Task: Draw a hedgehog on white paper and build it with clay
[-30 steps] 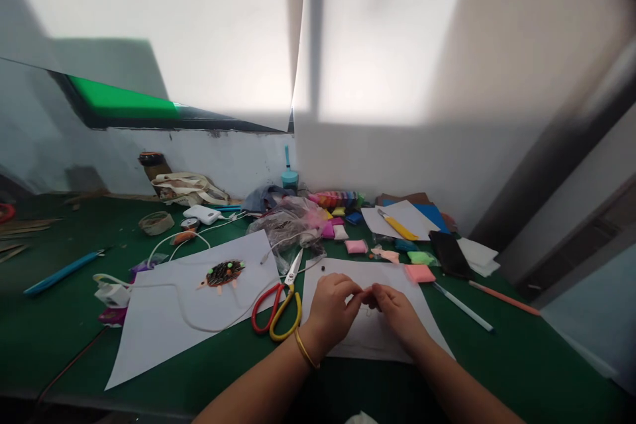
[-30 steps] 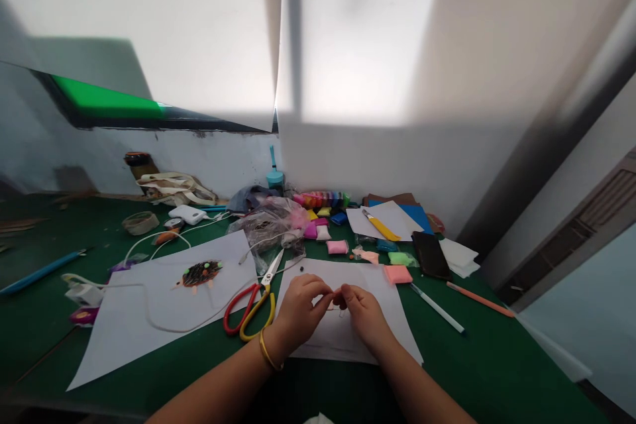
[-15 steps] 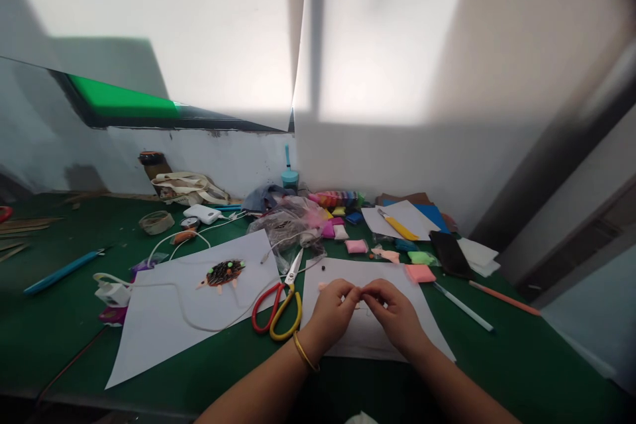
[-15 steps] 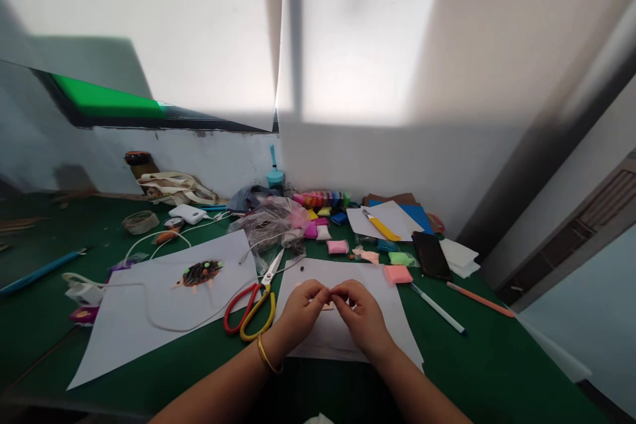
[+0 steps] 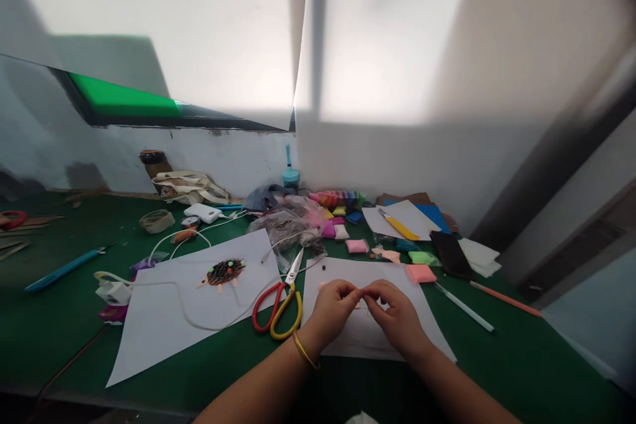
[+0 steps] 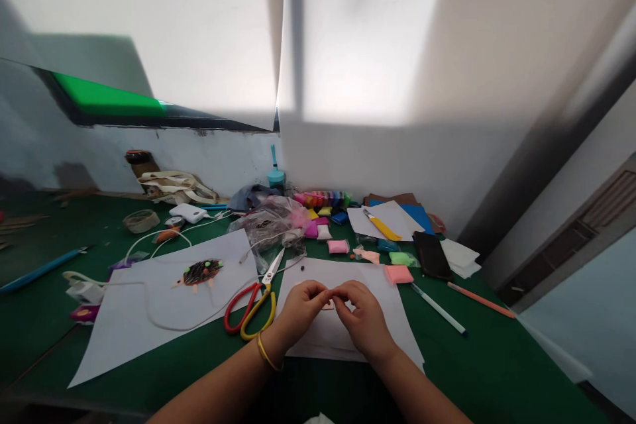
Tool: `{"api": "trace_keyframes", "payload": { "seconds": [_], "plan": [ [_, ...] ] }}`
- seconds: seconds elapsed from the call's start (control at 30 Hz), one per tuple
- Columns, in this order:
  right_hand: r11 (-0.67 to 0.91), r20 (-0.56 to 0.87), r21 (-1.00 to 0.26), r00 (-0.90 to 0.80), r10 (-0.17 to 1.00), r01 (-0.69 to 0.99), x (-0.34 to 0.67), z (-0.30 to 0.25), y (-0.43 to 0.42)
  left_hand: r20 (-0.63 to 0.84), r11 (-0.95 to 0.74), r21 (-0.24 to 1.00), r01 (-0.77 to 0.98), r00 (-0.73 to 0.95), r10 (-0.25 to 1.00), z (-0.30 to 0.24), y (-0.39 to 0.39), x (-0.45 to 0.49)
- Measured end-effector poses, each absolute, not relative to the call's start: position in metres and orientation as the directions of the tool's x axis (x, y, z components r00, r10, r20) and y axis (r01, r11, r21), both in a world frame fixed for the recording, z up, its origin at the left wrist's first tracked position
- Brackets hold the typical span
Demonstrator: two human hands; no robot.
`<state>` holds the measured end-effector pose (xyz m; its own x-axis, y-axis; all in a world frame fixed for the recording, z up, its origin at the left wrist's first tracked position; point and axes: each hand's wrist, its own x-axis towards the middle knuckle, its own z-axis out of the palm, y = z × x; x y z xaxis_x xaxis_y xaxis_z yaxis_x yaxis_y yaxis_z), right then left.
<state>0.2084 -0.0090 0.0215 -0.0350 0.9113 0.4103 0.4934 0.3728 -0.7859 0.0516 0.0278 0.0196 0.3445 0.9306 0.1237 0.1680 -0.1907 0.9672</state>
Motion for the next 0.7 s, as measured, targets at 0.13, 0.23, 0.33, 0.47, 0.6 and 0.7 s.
{"api": "trace_keyframes", "payload": {
  "seconds": [0.13,0.23,0.33,0.47,0.6,0.7],
  "plan": [
    [0.379,0.434,-0.762,-0.020,0.901,0.526,0.208,0.019,-0.009,0.125,-0.202,0.962,0.183,0.361,0.924,0.019,0.027,0.051],
    [0.383,0.448,-0.744,-0.017,0.894,0.548,0.207,0.018,-0.008,0.155,-0.245,0.945,0.218,0.363,0.919,0.018,0.028,0.050],
    [0.378,0.449,-0.742,-0.008,0.894,0.554,0.209,0.020,-0.001,0.250,-0.335,0.907,0.256,0.314,0.916,0.021,0.034,0.044],
    [0.259,0.352,-0.716,0.015,0.936,0.648,0.219,0.022,0.028,0.227,-0.259,0.955,0.147,0.206,0.952,0.028,0.047,0.032],
    [0.250,0.266,-0.637,-0.096,0.959,0.730,0.221,0.015,0.071,0.114,-0.112,0.993,-0.028,0.141,0.983,0.028,0.055,0.026],
    [0.283,0.235,-0.618,-0.171,0.957,0.734,0.213,0.007,0.096,0.074,-0.057,0.993,-0.105,0.166,0.983,0.024,0.056,0.026]
  ]
}}
